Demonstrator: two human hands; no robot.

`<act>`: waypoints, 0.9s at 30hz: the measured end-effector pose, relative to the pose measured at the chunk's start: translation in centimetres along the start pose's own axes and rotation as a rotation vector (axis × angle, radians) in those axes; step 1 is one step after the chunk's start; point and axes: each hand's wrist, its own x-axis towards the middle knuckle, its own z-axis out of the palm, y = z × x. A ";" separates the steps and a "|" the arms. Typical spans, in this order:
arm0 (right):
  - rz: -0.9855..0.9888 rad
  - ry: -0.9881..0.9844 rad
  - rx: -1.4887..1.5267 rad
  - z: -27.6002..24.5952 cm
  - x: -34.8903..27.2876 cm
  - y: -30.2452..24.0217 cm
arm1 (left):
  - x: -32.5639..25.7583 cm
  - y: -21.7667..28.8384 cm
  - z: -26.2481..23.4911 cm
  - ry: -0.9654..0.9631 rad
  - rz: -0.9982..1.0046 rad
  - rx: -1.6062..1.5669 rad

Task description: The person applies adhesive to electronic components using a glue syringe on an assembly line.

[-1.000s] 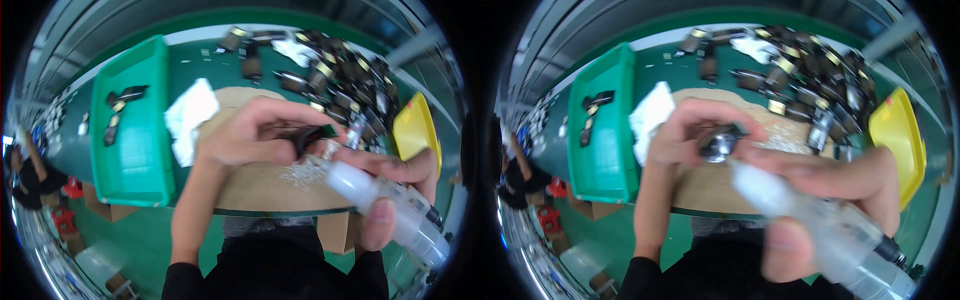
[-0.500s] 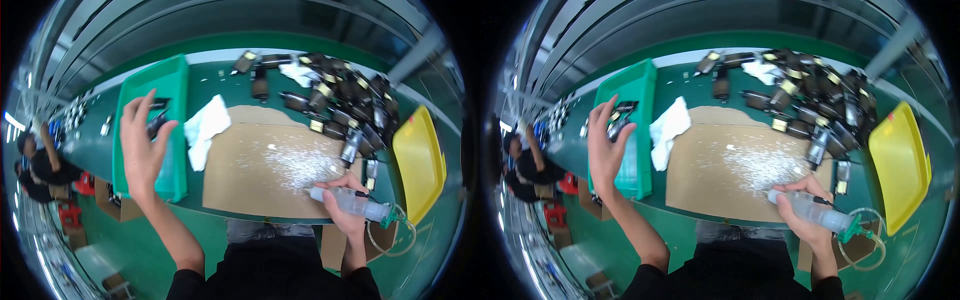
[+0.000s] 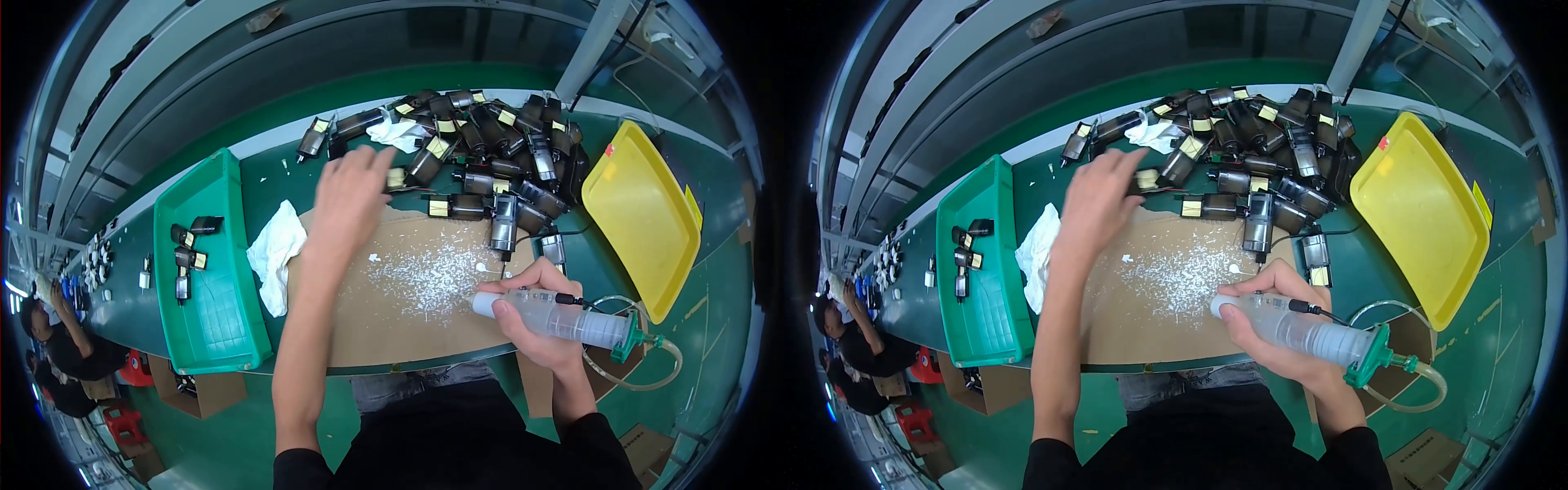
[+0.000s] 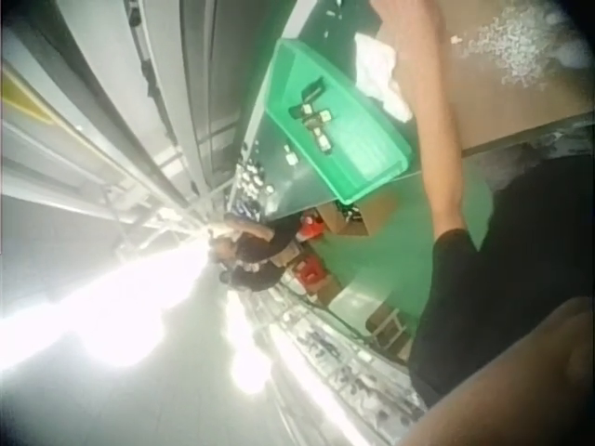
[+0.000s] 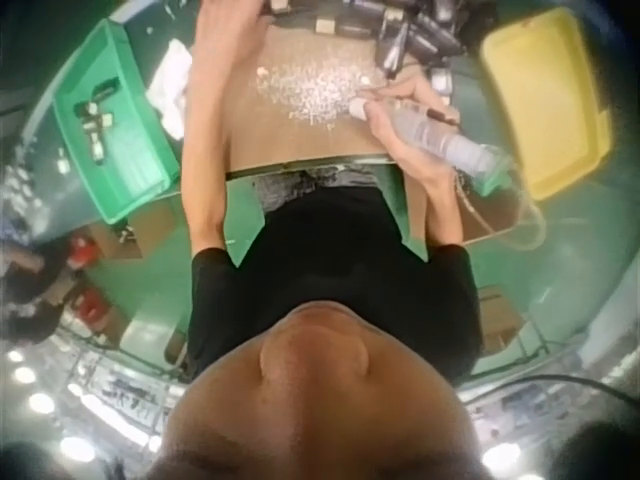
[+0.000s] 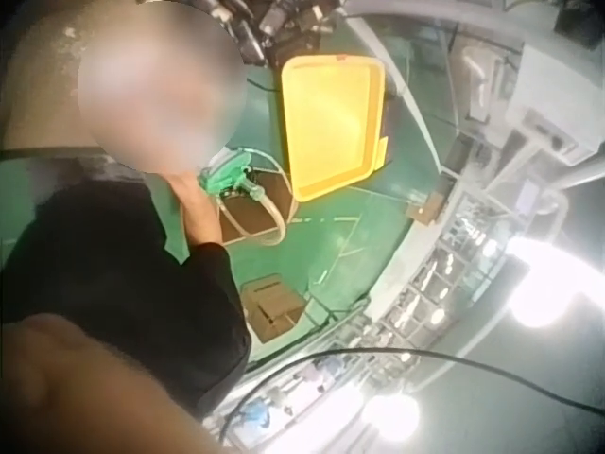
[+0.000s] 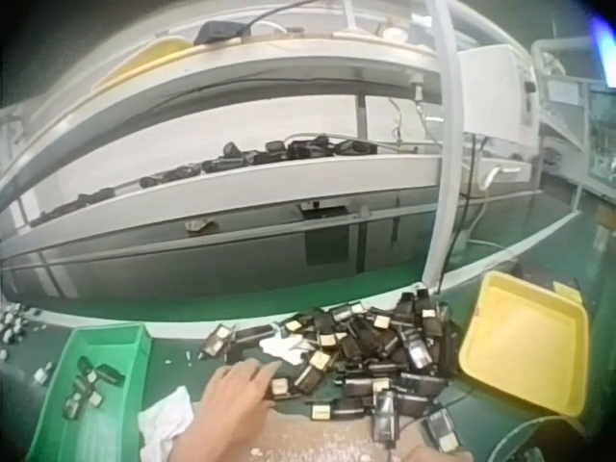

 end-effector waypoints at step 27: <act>-0.125 0.372 0.187 5.8 4.5 -7.0 | -4.4 2.0 -1.6 -0.240 -0.137 -1.932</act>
